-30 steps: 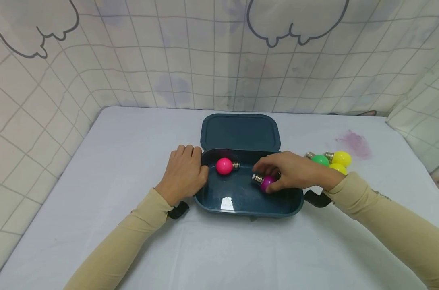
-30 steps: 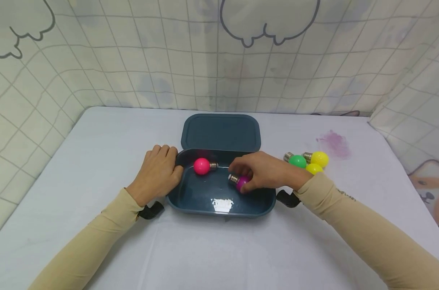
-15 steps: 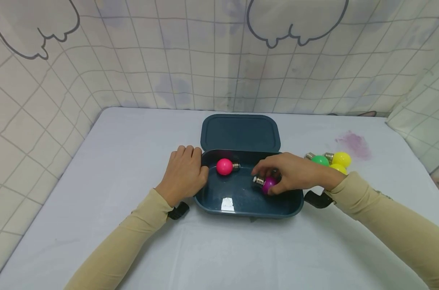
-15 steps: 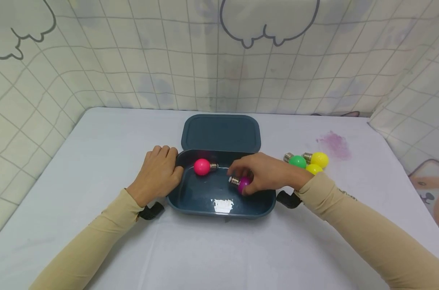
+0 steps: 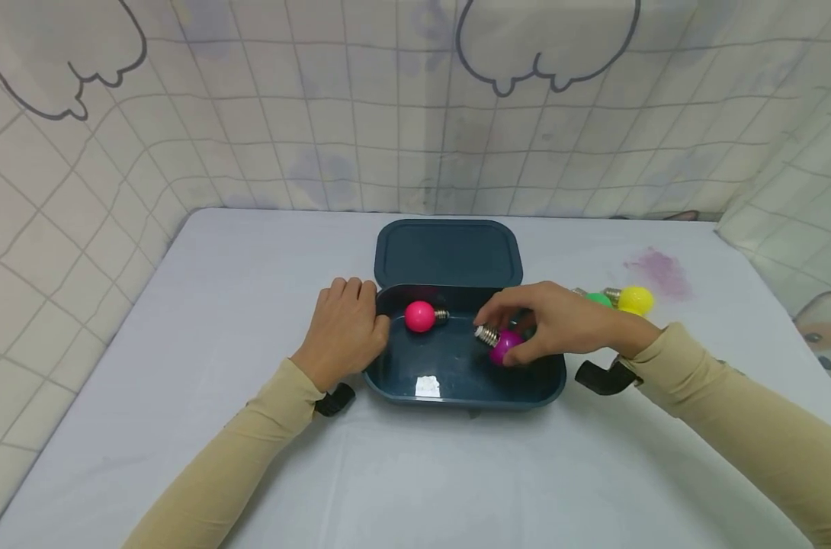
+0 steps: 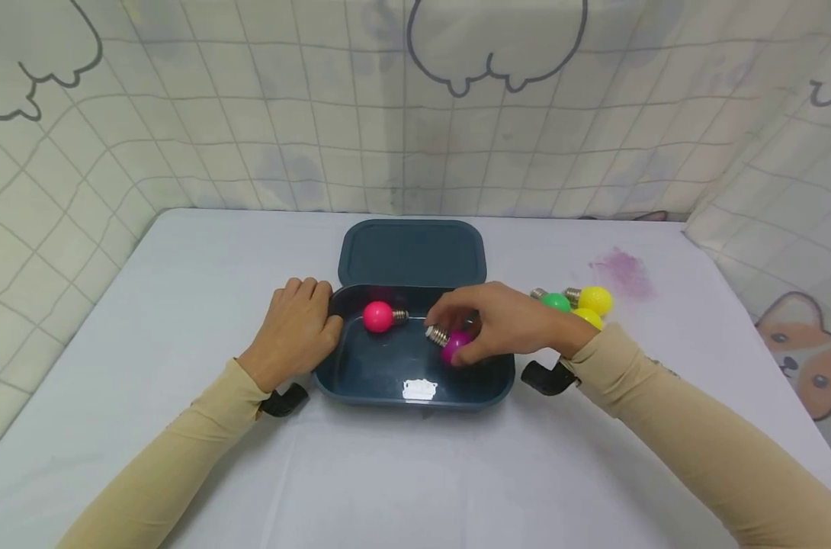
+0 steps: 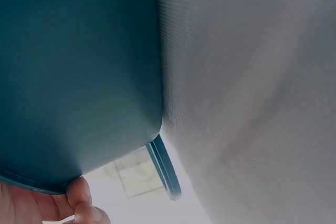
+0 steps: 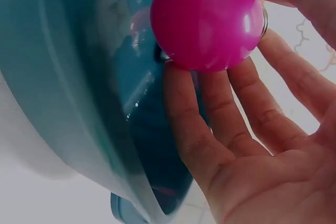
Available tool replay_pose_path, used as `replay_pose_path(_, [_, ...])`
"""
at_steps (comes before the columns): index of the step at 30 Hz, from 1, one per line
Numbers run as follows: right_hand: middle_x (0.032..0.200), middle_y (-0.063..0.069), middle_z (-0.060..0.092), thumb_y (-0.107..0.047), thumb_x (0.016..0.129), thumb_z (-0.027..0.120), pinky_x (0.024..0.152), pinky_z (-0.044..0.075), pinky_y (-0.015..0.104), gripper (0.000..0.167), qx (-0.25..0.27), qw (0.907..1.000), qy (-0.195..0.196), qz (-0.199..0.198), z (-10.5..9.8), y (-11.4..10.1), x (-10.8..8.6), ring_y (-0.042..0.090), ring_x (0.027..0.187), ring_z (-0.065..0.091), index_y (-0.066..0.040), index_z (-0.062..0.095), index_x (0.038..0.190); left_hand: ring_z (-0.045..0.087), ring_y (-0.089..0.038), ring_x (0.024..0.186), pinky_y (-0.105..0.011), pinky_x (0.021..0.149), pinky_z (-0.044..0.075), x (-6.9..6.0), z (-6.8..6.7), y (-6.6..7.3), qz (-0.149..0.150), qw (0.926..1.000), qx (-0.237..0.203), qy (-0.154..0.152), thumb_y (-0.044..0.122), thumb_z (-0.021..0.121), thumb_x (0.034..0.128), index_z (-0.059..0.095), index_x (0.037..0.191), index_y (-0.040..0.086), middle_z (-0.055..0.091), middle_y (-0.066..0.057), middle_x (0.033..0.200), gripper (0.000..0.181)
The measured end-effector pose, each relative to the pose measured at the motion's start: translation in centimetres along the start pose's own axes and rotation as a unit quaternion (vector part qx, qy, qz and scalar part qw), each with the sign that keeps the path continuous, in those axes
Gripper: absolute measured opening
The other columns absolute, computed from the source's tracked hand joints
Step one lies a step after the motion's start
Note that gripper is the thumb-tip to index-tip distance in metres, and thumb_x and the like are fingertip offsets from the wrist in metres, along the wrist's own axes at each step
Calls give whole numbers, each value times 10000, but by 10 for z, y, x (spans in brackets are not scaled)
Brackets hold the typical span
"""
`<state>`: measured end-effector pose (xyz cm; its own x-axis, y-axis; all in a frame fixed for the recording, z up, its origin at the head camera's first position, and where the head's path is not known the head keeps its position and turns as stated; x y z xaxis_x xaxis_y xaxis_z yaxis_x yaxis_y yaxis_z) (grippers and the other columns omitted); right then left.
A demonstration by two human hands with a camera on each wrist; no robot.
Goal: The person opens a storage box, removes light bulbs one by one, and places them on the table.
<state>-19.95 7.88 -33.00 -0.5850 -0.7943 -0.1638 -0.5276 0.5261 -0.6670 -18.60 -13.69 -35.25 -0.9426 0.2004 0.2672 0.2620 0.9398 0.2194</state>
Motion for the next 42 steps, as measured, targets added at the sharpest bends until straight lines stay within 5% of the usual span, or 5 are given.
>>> replay_pose_path(17, [1201,2,678,-229,824,867,941,576,220,511,479,9913,1123,483,-50,16,-44,191,1114,654,-231,657,1290,467,-309,846,-435,771,410,14,9,-12,-14,10000,-2,-21,198,474,918,546,942,3,547,-150,876,210])
replay_pose_path(28, [1258,-40,653,-127,845,837,877,583,191,526,491,9706,2119,1031,-86,47,-86,99,1136,651,-230,647,1324,440,-303,801,-418,735,380,13,6,-25,-43,9999,-104,26,185,476,905,522,886,16,513,-136,824,176])
replay_pose_path(42, [1224,-148,663,-184,909,781,832,571,177,508,330,9474,2714,1662,-99,94,-129,-26,1113,629,-222,604,1384,446,-304,809,-424,728,380,9,5,-37,-61,9999,-100,62,181,466,906,530,891,13,517,-141,832,181])
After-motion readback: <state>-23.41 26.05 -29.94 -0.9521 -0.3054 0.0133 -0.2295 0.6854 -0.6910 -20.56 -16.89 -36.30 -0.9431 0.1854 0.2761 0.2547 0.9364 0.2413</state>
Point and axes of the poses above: each hand's wrist, its own x-axis towards the middle knuckle, its own z-axis out of the palm, y = z × x, the point moved 10 cm from there along x, towards the middle knuckle
